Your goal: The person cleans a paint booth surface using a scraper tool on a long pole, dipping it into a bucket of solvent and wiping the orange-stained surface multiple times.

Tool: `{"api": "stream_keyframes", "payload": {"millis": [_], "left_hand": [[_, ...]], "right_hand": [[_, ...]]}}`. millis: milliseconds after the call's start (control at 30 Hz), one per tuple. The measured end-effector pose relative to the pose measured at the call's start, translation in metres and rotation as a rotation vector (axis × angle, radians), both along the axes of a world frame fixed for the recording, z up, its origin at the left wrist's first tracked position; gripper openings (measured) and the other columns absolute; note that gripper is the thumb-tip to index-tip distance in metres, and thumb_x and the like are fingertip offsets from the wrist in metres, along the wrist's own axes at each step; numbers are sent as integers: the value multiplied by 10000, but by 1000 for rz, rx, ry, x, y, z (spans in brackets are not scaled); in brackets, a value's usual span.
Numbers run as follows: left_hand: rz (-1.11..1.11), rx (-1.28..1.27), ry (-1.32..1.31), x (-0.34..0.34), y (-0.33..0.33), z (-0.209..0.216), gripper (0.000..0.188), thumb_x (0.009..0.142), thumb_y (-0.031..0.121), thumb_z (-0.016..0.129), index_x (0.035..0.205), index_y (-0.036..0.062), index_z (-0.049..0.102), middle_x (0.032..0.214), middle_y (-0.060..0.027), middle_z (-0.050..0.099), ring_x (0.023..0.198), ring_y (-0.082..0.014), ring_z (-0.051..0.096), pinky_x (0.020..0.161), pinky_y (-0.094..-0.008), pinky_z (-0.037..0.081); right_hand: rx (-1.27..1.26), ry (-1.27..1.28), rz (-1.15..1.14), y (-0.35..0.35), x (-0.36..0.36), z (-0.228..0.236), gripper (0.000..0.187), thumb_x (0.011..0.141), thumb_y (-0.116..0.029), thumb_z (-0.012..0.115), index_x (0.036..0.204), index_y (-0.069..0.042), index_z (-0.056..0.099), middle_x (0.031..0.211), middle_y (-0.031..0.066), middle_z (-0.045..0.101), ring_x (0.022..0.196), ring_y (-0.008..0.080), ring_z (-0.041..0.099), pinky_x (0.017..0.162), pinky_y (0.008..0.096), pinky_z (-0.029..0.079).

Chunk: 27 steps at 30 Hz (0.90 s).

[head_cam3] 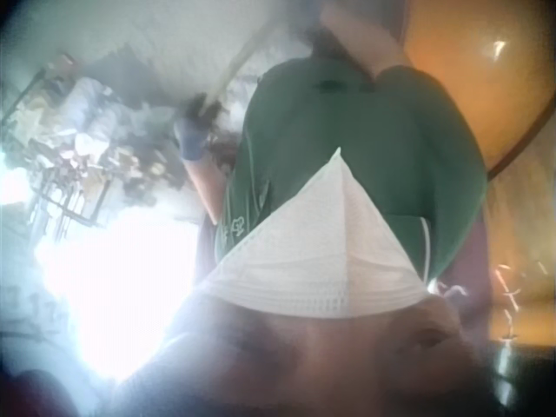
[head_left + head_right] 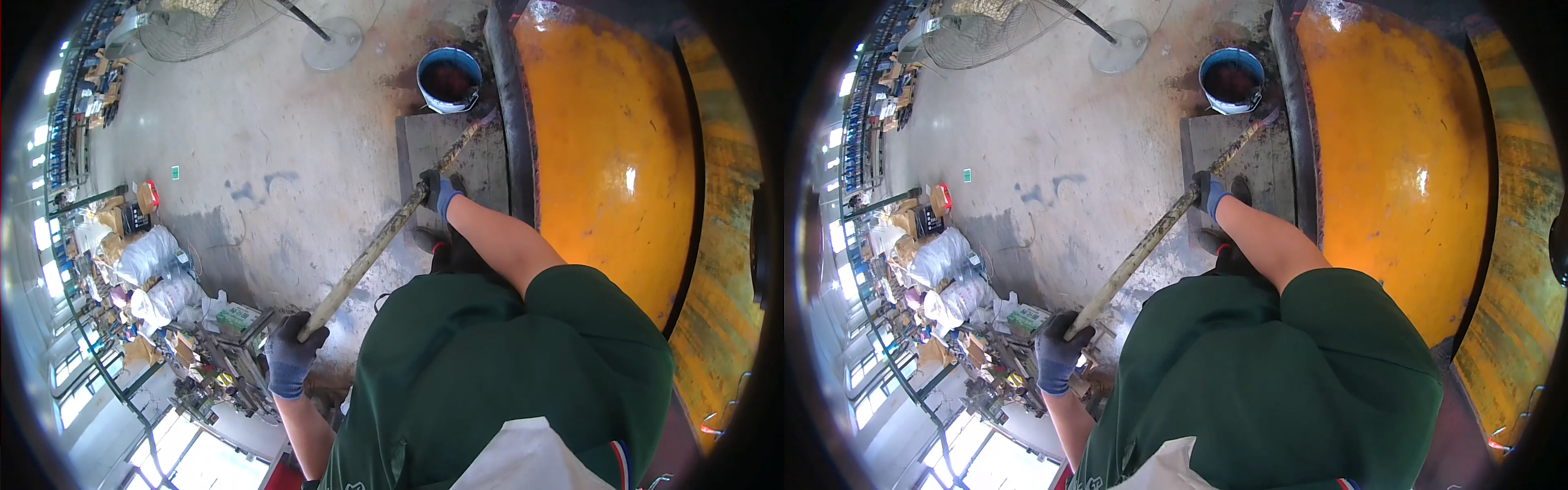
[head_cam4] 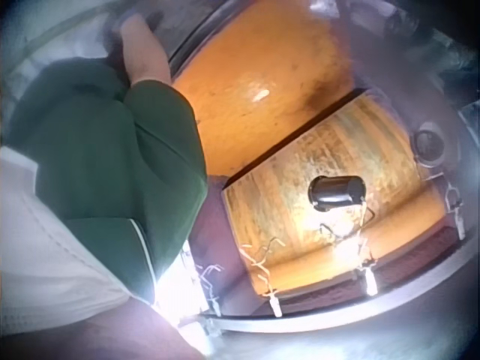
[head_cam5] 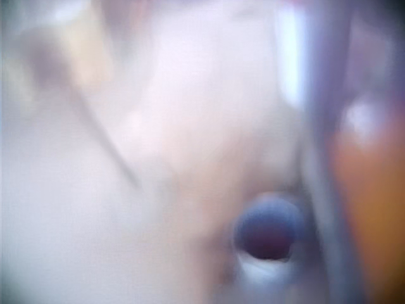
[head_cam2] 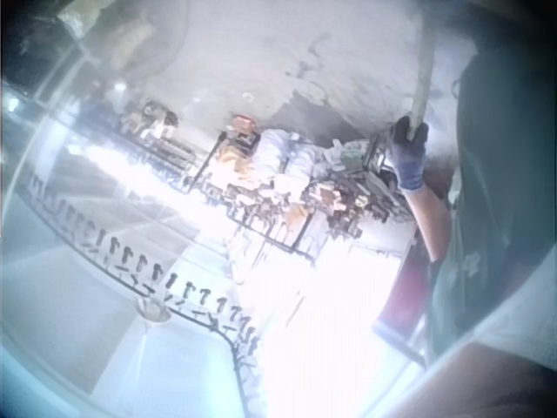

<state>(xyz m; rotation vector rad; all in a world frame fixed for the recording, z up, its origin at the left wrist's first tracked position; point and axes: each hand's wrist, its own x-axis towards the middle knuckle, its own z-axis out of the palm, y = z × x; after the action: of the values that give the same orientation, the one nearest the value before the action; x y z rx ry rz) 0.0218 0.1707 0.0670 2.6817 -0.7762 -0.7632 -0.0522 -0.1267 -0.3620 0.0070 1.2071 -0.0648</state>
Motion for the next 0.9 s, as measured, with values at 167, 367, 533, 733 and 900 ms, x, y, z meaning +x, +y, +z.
{"api": "stream_keyframes", "payload": {"millis": [167,367,533,733,900], "left_hand": [[-16,25,0,-2,-14,-11,316,699,226,782,942,51,678,830,-146,660,692,-311,651,615,-378,511],[-29,75,-149,-8,-35,14,321,697,205,772,958,46,675,842,-146,656,746,-320,648,660,-383,506],[-110,39,-288,-10,-30,54,329,683,218,765,951,53,671,811,-145,631,724,-341,622,638,-417,492],[-177,88,-338,-15,-24,96,356,642,171,774,953,34,667,775,-146,619,670,-330,602,605,-413,471],[-176,75,-307,-15,-14,125,371,625,149,798,950,25,669,763,-145,619,649,-307,605,582,-402,468]], "right_hand": [[70,-128,27,-14,3,-30,202,757,-202,602,631,-162,449,569,33,459,504,223,482,510,389,460],[117,-268,-53,-20,19,-32,176,741,-191,594,641,-170,451,582,42,465,535,228,498,567,384,481],[92,-411,-77,-1,21,12,133,733,-185,582,672,-131,476,599,68,494,588,249,534,622,393,493],[91,-338,-105,14,27,61,96,760,-156,557,747,-142,463,590,56,464,557,241,510,582,423,484],[-42,-430,-109,19,36,97,104,830,-210,560,769,-160,493,603,29,497,548,193,520,546,384,482]]}}
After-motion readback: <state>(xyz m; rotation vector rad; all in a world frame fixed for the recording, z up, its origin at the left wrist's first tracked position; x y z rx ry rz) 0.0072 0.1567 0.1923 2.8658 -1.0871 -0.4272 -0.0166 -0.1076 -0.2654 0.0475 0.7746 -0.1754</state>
